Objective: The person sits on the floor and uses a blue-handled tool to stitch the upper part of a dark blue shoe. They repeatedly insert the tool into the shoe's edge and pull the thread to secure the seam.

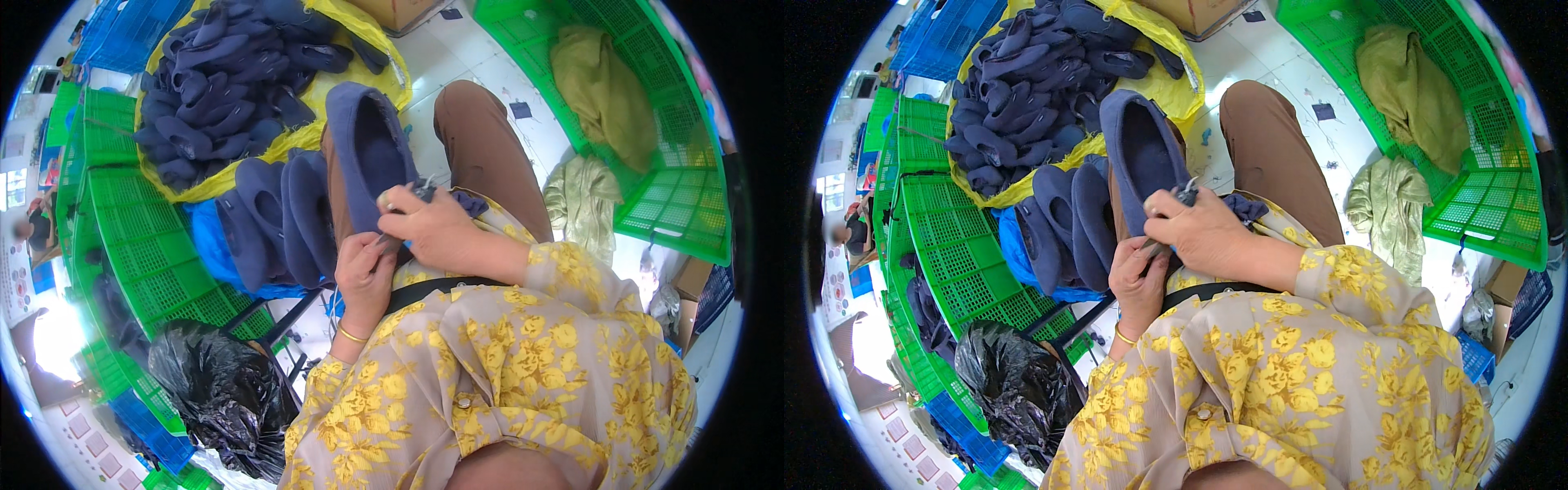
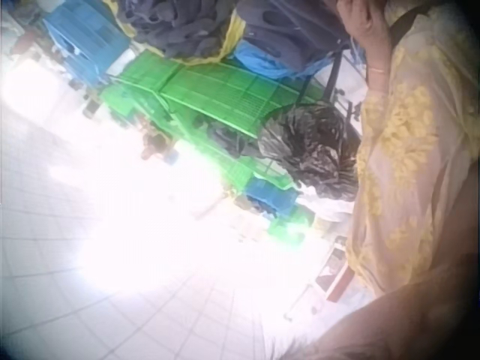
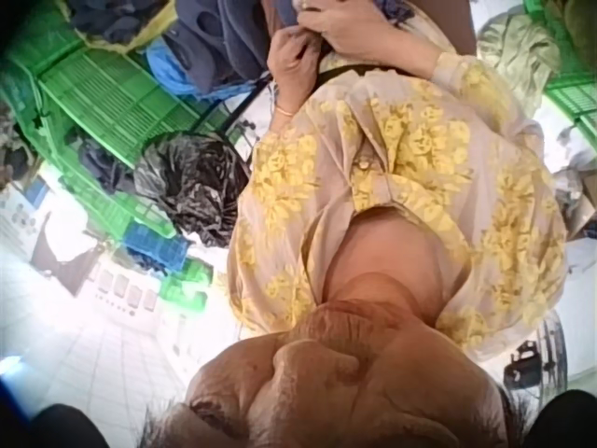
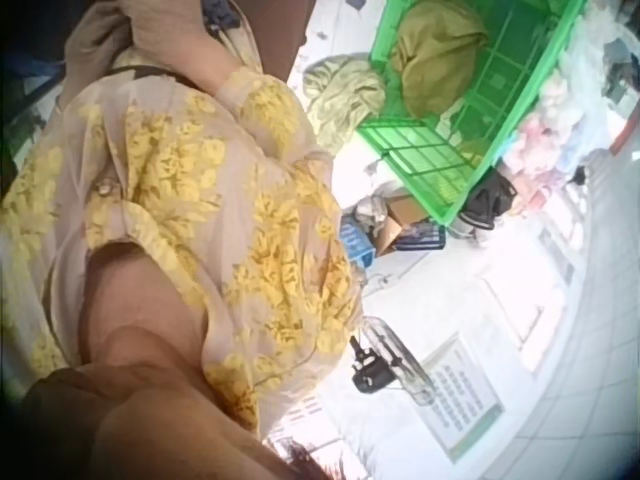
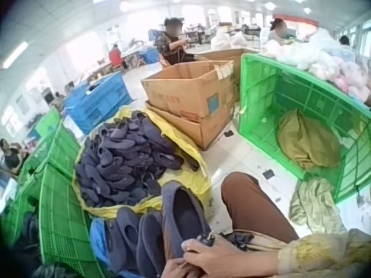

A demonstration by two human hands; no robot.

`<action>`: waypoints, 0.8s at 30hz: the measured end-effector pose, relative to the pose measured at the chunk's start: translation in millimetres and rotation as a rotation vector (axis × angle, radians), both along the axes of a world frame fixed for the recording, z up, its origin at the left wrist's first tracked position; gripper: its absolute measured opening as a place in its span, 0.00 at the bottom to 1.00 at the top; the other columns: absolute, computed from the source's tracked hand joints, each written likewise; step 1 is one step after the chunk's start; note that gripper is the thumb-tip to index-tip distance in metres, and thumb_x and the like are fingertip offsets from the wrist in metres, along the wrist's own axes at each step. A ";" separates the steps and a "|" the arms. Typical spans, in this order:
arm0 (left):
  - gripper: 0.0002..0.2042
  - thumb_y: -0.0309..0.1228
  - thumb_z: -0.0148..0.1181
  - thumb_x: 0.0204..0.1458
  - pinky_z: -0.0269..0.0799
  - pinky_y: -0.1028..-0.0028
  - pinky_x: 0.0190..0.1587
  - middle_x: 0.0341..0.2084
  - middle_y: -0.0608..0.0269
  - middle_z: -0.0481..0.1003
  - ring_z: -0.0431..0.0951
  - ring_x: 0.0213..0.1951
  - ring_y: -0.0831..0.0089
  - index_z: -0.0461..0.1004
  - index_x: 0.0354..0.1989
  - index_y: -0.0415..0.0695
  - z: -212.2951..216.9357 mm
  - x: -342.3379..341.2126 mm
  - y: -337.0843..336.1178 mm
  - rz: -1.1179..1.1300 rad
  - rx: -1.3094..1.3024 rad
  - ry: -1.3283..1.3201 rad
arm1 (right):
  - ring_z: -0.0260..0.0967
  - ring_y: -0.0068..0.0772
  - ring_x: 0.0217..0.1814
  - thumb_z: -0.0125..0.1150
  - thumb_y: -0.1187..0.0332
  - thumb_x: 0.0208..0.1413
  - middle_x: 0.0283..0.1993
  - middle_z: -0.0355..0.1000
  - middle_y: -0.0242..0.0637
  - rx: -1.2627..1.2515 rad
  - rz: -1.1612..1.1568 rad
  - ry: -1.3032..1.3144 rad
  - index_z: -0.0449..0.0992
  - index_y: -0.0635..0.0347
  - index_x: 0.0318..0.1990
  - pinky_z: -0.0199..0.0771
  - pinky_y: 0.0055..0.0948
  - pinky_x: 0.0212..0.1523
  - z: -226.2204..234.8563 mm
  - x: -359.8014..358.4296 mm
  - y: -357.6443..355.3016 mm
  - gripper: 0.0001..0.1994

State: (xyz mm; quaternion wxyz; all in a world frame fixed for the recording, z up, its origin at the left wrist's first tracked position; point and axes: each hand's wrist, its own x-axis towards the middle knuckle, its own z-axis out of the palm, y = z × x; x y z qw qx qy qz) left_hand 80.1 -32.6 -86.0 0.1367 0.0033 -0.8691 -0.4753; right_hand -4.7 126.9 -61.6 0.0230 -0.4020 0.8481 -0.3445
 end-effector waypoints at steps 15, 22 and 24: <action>0.06 0.23 0.68 0.45 0.69 0.76 0.29 0.26 0.60 0.74 0.73 0.24 0.73 0.79 0.31 0.37 40.5 -25.3 -8.4 -0.119 0.035 -0.257 | 0.55 0.22 0.19 0.53 0.74 0.62 0.21 0.61 0.31 -1.160 0.140 -1.329 0.66 0.60 0.40 0.51 0.25 0.20 100.8 -6.4 33.1 0.03; 0.06 0.19 0.59 0.52 0.70 0.78 0.38 0.37 0.59 0.75 0.76 0.35 0.70 0.77 0.39 0.38 66.6 -66.4 -21.5 -0.249 -0.159 -0.092 | 0.59 0.15 0.27 0.56 0.72 0.62 0.32 0.67 0.30 -0.921 0.113 -1.309 0.68 0.61 0.43 0.60 0.18 0.28 107.2 5.6 58.5 0.06; 0.10 0.20 0.61 0.47 0.72 0.70 0.41 0.42 0.58 0.74 0.75 0.39 0.61 0.77 0.40 0.40 71.8 -82.9 -19.5 -0.433 -0.379 -0.080 | 0.59 0.10 0.31 0.54 0.73 0.64 0.41 0.69 0.26 -0.992 0.190 -1.350 0.69 0.58 0.46 0.58 0.13 0.30 93.4 10.0 61.5 0.05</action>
